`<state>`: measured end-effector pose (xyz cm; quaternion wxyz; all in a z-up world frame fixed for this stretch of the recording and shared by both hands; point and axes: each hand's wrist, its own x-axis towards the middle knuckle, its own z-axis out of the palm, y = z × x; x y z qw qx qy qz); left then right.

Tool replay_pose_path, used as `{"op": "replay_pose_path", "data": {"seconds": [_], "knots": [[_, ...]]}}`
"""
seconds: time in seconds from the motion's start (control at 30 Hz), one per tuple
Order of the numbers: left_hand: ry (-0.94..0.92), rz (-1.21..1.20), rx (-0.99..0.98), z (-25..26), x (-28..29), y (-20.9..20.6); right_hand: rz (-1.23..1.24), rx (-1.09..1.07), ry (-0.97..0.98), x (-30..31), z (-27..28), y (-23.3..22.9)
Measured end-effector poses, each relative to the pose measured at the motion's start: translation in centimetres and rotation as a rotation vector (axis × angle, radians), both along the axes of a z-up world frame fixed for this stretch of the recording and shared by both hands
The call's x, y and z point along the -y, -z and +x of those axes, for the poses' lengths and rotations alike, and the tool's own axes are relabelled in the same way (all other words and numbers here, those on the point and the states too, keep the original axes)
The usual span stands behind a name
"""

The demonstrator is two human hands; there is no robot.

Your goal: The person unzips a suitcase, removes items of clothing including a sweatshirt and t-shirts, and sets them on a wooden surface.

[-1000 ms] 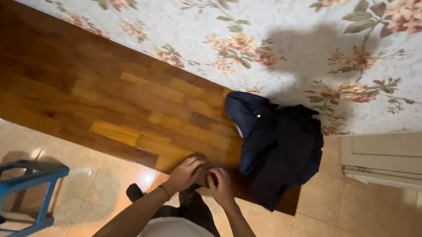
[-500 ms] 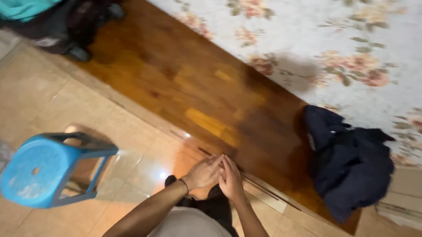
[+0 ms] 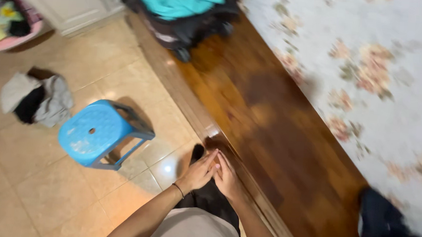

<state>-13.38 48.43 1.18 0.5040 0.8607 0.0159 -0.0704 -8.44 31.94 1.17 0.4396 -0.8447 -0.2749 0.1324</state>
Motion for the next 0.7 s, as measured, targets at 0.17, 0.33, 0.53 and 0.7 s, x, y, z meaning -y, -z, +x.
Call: {"op": "replay_pose_path", "data": {"seconds": [0.17, 0.33, 0.53, 0.7], "knots": [[-0.166, -0.045, -0.065, 2.4, -5.5, 1.2, 0.038, -0.02, -0.138, -6.5, 4.6, 1.6], [-0.254, -0.016, 0.099, 8.6, -11.5, 0.7, -0.006, -0.084, -0.231, -12.6, 12.2, 1.2], [-0.278, -0.096, 0.108, 18.2, -18.0, -5.7, 0.092, -0.14, -0.157, -18.0, 21.3, -2.3], [-0.293, -0.039, 0.238, 25.2, -23.0, -10.0, 0.159, -0.106, -0.016, -22.6, 29.1, -6.3]]}}
